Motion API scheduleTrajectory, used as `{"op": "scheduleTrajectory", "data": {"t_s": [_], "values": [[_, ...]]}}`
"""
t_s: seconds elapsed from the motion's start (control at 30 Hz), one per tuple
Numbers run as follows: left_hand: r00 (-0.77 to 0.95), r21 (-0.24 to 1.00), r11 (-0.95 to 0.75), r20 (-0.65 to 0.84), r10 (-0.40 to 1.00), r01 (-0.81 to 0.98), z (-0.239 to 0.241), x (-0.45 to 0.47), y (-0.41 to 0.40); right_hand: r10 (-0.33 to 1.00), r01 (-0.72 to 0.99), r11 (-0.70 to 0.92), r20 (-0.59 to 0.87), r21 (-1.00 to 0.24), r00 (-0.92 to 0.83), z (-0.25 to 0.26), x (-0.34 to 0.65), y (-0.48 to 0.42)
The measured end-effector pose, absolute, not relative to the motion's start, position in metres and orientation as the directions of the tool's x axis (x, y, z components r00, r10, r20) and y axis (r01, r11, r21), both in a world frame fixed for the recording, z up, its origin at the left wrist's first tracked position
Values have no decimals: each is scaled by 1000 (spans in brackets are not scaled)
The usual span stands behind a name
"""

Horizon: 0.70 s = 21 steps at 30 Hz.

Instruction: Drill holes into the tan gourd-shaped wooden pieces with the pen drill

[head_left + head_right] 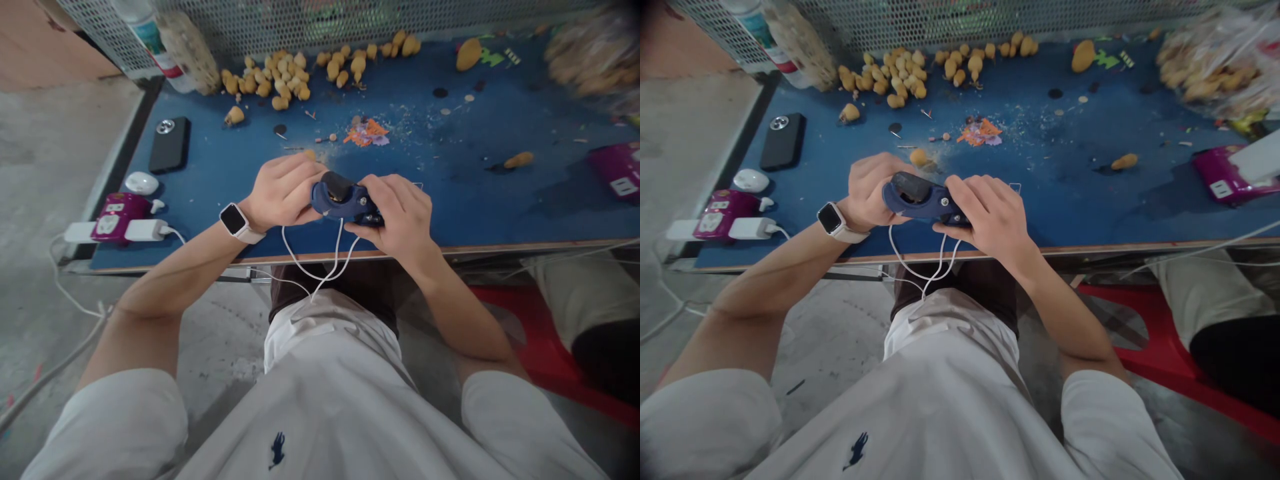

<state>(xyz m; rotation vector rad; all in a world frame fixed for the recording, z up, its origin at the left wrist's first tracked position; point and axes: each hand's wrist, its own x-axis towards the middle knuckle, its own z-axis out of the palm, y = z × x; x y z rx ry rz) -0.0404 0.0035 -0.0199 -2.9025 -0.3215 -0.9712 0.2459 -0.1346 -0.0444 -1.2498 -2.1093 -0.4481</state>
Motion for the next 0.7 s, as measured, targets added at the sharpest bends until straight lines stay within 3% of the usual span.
{"op": "scheduleTrajectory", "data": {"t_s": [0.4,0.7], "values": [[732,6,-990,672,110,143,-17,-39,3,630,861,508,678,9,-379,-47,248,-135],[758,17,-970,621,200,242,-11,-36,-4,597,845,535,706,3,-381,-51,249,-133]]}}
